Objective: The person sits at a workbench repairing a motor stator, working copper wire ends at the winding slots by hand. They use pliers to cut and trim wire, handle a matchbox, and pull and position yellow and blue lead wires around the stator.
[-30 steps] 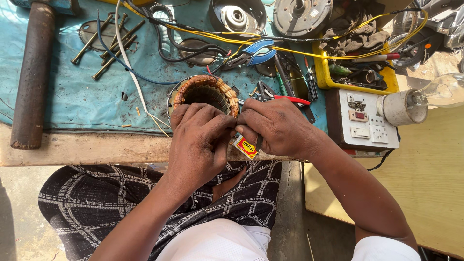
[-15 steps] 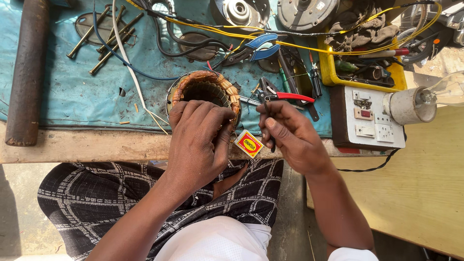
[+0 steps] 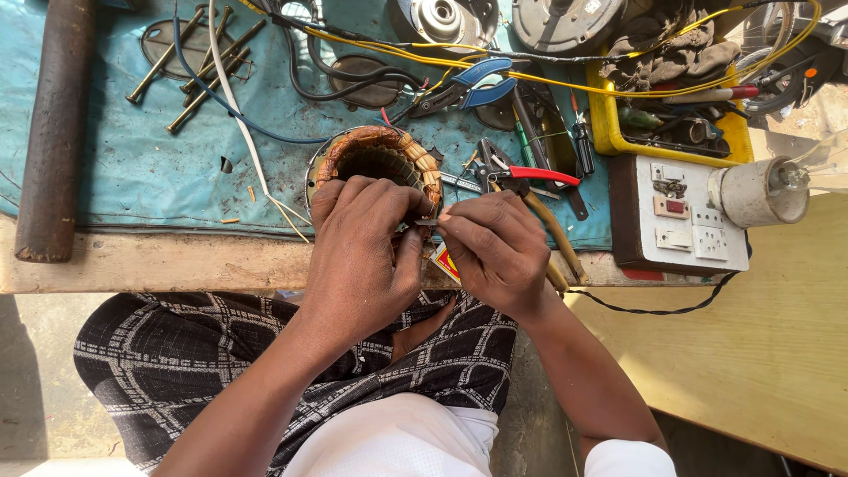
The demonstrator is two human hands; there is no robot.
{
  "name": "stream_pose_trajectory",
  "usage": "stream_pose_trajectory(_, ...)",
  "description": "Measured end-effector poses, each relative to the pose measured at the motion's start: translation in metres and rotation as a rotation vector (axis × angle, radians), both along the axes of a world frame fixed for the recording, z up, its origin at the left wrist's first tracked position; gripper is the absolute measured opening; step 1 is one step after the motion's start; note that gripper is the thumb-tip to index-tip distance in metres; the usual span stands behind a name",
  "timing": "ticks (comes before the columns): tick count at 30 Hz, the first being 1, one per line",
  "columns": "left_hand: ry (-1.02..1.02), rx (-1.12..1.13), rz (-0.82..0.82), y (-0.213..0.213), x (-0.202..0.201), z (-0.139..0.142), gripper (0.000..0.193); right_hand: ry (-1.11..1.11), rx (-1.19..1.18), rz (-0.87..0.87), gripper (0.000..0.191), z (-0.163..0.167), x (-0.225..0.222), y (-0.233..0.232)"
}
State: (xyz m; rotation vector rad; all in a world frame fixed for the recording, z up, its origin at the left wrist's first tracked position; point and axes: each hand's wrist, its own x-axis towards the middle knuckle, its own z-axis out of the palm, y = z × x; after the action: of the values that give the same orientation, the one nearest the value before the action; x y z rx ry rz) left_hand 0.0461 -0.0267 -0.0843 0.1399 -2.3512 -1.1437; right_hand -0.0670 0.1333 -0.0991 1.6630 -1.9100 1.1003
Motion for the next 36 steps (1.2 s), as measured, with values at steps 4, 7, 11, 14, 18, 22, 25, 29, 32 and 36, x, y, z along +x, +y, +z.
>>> stream_pose_trajectory(4, -0.007, 0.005, -0.010, -0.001, -0.002, 0.001, 0.017, -0.022, -0.033, -0.061, 0.020, -0.004, -0.005, -0.003)
stream_pose_trajectory(7, -0.028, 0.016, -0.011, -0.003, -0.003, 0.001, 0.016, 0.031, -0.029, -0.017, 0.020, -0.005, -0.008, -0.004)
stream_pose_trajectory(11, -0.041, 0.032, -0.022, -0.001, -0.005, 0.003, 0.015, 0.048, -0.056, -0.146, 0.021, -0.001, -0.013, 0.000)
stream_pose_trajectory(14, -0.043, 0.028, -0.003, -0.001, -0.005, 0.005, 0.016, 0.177, 0.062, 0.063, 0.023, 0.002, -0.017, 0.000)
stream_pose_trajectory(18, -0.040, 0.046, -0.012, 0.000, -0.007, 0.006, 0.014, 0.132, -0.007, -0.052, 0.022, 0.005, -0.019, 0.000)
stream_pose_trajectory(22, -0.061, 0.044, -0.030, -0.001, -0.006, 0.006, 0.016, 0.166, 0.012, -0.050, 0.023, 0.006, -0.020, 0.001)
stream_pose_trajectory(25, -0.057, 0.046, -0.021, -0.002, -0.006, 0.006, 0.016, 0.177, 0.048, 0.010, 0.023, 0.006, -0.022, 0.001)
stream_pose_trajectory(29, -0.043, 0.038, -0.031, -0.002, -0.009, 0.007, 0.017, 0.148, -0.014, -0.064, 0.023, 0.005, -0.025, 0.001)
stream_pose_trajectory(32, -0.053, 0.029, -0.019, -0.002, -0.007, 0.007, 0.018, 0.200, 0.081, 0.072, 0.024, 0.004, -0.025, 0.000)
stream_pose_trajectory(36, -0.058, 0.037, -0.026, -0.001, -0.007, 0.007, 0.019, 0.176, 0.021, -0.019, 0.025, 0.005, -0.025, 0.000)
